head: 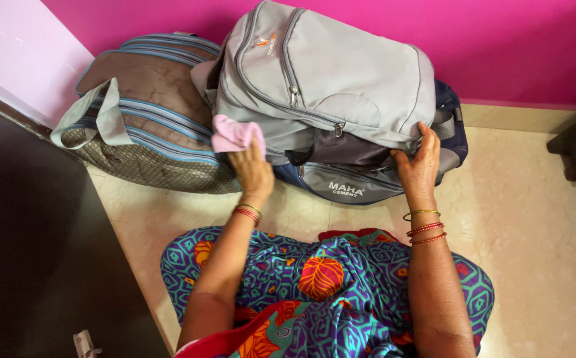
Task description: The person sits on the floor and wipes the exterior of a grey backpack and a striped duffel bag using a pink cloth. The person systematically cleans the surfaces, zippers, and handles of the bags, occasionally unfolding the cloth to use a different section.
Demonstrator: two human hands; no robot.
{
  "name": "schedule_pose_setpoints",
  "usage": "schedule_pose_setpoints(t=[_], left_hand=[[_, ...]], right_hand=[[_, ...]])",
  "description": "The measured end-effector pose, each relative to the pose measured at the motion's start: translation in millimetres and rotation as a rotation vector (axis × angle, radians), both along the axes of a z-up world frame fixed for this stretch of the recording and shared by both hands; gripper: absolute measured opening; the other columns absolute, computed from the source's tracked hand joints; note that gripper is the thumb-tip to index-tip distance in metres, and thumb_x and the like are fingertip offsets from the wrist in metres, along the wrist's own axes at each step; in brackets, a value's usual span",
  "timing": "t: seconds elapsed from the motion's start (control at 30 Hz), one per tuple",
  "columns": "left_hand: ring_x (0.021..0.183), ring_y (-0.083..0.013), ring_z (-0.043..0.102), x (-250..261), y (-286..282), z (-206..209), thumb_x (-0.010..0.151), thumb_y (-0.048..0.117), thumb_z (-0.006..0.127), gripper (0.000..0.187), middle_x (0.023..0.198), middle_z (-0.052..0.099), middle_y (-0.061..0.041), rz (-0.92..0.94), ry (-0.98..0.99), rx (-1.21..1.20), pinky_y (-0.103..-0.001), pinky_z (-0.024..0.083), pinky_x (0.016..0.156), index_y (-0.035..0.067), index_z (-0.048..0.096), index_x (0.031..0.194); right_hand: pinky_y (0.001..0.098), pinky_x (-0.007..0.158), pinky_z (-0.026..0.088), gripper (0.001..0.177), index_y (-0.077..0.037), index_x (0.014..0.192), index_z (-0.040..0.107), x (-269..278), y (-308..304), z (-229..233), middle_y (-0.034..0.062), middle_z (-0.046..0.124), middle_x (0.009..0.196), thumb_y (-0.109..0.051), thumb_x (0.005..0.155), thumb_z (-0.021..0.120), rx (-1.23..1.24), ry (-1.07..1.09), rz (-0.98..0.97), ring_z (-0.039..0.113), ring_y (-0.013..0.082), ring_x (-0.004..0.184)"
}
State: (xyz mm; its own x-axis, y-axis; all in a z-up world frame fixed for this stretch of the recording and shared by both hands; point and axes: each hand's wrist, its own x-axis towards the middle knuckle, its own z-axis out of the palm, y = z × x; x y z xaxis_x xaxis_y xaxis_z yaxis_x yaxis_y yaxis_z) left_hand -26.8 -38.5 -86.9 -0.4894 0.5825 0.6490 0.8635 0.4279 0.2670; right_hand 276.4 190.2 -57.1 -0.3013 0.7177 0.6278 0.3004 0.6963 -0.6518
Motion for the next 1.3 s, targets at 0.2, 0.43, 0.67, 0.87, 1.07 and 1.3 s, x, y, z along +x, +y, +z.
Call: schedule_pose_setpoints(t=[0.2,0.43,0.67,0.87,1.07,1.3], left_hand=[[0.149,-0.0465,0.029,49,17,-7,0.081,0.011,0.061,0.077,0.158,0.039,-0.023,-0.228,0.011,-0.108,-0.062,0.014,0.123,-0.001,0.038,0.153],[0.148,-0.0443,0.03,82,20,29,0.078,0.007,0.058,0.078,0.156,0.039,-0.024,-0.471,-0.004,-0.085,-0.06,0.017,0.122,-0.003,0.04,0.153],[0.139,-0.0383,0.04,91,1,46,0.077,0.003,0.055,0.074,0.152,0.049,-0.02,-0.536,-0.175,-0.072,-0.049,0.026,0.112,0.0,0.045,0.15],[0.13,-0.0301,0.058,53,9,5,0.082,-0.002,0.046,0.06,0.137,0.064,-0.013,-0.542,-0.674,0.515,-0.04,0.042,0.114,0.003,0.058,0.141],[0.116,-0.0266,0.065,67,-13,23,0.081,0.0,0.046,0.059,0.133,0.062,-0.015,-0.648,-1.532,1.054,-0.036,0.056,0.096,0.002,0.053,0.139],[0.111,-0.0353,0.052,131,9,57,0.087,-0.003,0.049,0.065,0.143,0.055,-0.021,-0.812,-1.302,0.541,-0.042,0.051,0.087,-0.001,0.045,0.151]], right_hand=[[0.0433,0.111,0.046,0.082,-0.002,0.147,0.048,-2,7,-7,0.0211,0.052,0.143,0.0,0.074,0.086,0.105,0.006,-0.019,0.054,0.0394,0.133],[0.0396,0.098,0.051,0.079,-0.005,0.146,0.049,-4,2,-1,0.0206,0.052,0.145,-0.001,0.075,0.084,-0.03,0.023,-0.028,0.055,0.0372,0.131],[0.0397,0.098,0.052,0.079,-0.004,0.146,0.049,-3,-1,2,0.0212,0.052,0.146,-0.002,0.076,0.085,-0.007,-0.001,-0.034,0.055,0.038,0.132],[0.042,0.104,0.049,0.081,-0.003,0.147,0.046,1,2,4,0.0226,0.052,0.145,-0.004,0.076,0.085,0.003,-0.046,-0.01,0.054,0.0395,0.132],[0.0448,0.102,0.047,0.075,-0.002,0.138,0.054,4,-19,34,0.0255,0.053,0.141,-0.007,0.071,0.089,0.171,-0.159,-0.167,0.053,0.0414,0.124],[0.0287,0.083,0.053,0.048,-0.007,0.133,0.062,-18,-79,76,0.0058,0.069,0.116,-0.018,0.088,0.076,-0.539,0.077,0.49,0.064,0.0129,0.1]])
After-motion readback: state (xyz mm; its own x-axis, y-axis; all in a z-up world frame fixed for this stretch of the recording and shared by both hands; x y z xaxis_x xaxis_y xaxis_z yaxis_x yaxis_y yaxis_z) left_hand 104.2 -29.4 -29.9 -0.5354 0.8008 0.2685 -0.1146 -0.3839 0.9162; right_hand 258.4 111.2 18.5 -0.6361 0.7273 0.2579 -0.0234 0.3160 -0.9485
